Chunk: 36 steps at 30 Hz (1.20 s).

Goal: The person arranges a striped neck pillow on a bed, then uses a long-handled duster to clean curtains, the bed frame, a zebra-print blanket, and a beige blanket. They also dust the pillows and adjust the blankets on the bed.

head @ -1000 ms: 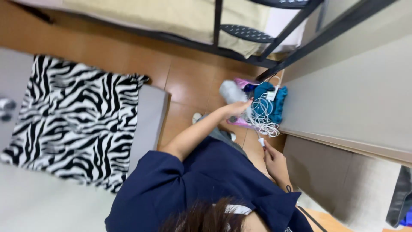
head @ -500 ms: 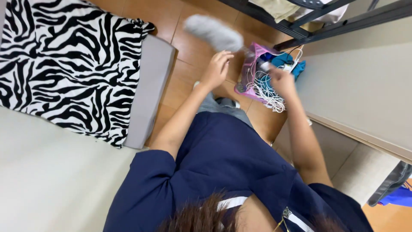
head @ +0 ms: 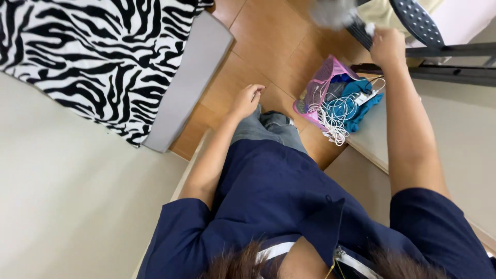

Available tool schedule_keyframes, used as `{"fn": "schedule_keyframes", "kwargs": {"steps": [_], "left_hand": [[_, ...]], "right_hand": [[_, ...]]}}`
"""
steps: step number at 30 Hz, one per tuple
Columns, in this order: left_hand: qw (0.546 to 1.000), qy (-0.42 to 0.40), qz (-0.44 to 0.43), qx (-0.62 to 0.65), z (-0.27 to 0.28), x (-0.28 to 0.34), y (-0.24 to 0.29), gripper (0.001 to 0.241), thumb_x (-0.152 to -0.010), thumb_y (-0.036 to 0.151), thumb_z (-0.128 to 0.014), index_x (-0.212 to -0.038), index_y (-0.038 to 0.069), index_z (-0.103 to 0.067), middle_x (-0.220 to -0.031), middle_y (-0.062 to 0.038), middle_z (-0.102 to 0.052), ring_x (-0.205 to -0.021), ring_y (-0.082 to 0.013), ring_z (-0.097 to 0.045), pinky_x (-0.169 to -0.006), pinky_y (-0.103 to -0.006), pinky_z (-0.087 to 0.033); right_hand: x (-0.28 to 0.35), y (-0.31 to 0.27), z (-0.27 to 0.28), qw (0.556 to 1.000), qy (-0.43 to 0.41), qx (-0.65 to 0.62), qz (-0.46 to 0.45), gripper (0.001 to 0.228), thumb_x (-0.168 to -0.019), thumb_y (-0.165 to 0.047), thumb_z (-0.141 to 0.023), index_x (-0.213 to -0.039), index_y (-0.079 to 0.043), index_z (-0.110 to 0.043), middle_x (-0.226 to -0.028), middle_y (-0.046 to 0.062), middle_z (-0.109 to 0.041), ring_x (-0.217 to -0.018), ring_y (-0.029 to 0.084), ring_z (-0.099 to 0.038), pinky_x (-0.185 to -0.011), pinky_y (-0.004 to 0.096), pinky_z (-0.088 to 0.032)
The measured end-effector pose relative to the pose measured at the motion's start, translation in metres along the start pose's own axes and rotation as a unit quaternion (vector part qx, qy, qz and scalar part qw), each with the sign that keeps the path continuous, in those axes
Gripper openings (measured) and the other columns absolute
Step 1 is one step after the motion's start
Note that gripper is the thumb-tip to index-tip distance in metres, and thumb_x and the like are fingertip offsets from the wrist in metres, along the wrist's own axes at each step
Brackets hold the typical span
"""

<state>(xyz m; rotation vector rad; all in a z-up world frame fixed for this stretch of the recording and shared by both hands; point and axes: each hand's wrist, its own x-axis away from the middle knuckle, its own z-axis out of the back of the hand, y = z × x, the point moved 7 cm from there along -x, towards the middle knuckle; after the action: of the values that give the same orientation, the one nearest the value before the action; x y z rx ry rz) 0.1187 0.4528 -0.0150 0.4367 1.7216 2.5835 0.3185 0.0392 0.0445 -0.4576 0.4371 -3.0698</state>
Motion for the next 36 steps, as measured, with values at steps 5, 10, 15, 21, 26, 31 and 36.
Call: {"fn": "schedule_keyframes", "kwargs": {"steps": [5,10,15,21,26,31,36], "left_hand": [[0.998,0.024,0.023,0.048,0.022,-0.012,-0.019,0.026,-0.100,0.011,-0.055,-0.122,0.003,-0.067,-0.112,-0.015,-0.073,-0.103,-0.0291,-0.071,-0.090,-0.0370,-0.056],[0.991,0.068,0.036,0.106,0.066,-0.018,-0.057,0.026,-0.105,0.012,-0.054,-0.125,0.002,-0.065,-0.115,-0.013,-0.074,-0.109,-0.0243,-0.071,-0.095,-0.0351,-0.055],[0.978,0.157,0.083,0.112,0.134,0.004,-0.111,0.025,-0.104,0.010,-0.055,-0.126,0.001,-0.065,-0.117,-0.011,-0.074,-0.111,-0.0220,-0.071,-0.096,-0.0333,-0.054],[0.947,0.269,0.102,0.146,0.160,0.011,-0.133,0.023,-0.105,0.007,-0.055,-0.125,0.002,-0.065,-0.115,-0.010,-0.073,-0.107,-0.0174,-0.071,-0.094,-0.0290,-0.054],[0.926,0.325,0.113,0.157,0.103,-0.002,-0.112,0.023,-0.105,0.007,-0.055,-0.124,0.002,-0.066,-0.114,-0.009,-0.073,-0.105,-0.0165,-0.070,-0.093,-0.0292,-0.055],[0.927,0.291,0.109,0.210,0.044,-0.069,-0.071,0.027,-0.104,0.010,-0.055,-0.129,0.003,-0.064,-0.119,-0.009,-0.073,-0.112,-0.0189,-0.069,-0.097,-0.0310,-0.053],[0.912,0.299,0.099,0.261,-0.022,-0.105,-0.057,0.026,-0.105,0.014,-0.057,-0.127,0.003,-0.064,-0.118,-0.009,-0.073,-0.110,-0.0194,-0.071,-0.094,-0.0310,-0.055]], "right_hand": [[-0.059,-0.097,-0.016,0.965,0.071,-0.194,0.163,0.034,-0.101,-0.001,-0.058,-0.132,-0.003,-0.073,-0.101,0.023,-0.073,-0.091,0.030,-0.074,-0.082,0.036,-0.055],[-0.102,-0.052,-0.024,0.989,0.063,-0.126,0.047,0.018,-0.111,-0.010,-0.068,-0.125,-0.003,-0.076,-0.095,0.015,-0.075,-0.079,0.017,-0.068,-0.065,0.033,-0.049],[-0.114,-0.038,0.069,0.976,-0.106,-0.149,-0.119,0.021,-0.109,-0.019,-0.069,-0.128,-0.017,-0.076,-0.082,0.004,-0.068,-0.062,0.006,-0.059,-0.049,0.025,-0.046],[-0.185,0.012,0.057,0.953,-0.236,0.191,0.003,0.028,-0.094,-0.018,-0.075,-0.122,-0.017,-0.081,-0.098,0.022,-0.073,-0.088,0.044,-0.071,-0.073,0.061,-0.051],[-0.222,-0.044,-0.032,0.904,-0.221,0.367,-0.002,0.038,-0.087,-0.025,-0.075,-0.111,0.004,-0.077,-0.118,0.033,-0.070,-0.111,0.049,-0.067,-0.089,0.057,-0.055],[-0.295,-0.164,-0.071,0.977,-0.083,0.078,0.178,0.024,-0.093,-0.009,-0.062,-0.110,-0.006,-0.078,-0.102,0.029,-0.071,-0.097,0.042,-0.071,-0.086,0.046,-0.056],[-0.263,-0.263,-0.023,0.960,-0.029,-0.072,0.270,0.029,-0.102,-0.012,-0.058,-0.128,-0.013,-0.072,-0.100,0.028,-0.068,-0.094,0.041,-0.070,-0.079,0.047,-0.053]]}}
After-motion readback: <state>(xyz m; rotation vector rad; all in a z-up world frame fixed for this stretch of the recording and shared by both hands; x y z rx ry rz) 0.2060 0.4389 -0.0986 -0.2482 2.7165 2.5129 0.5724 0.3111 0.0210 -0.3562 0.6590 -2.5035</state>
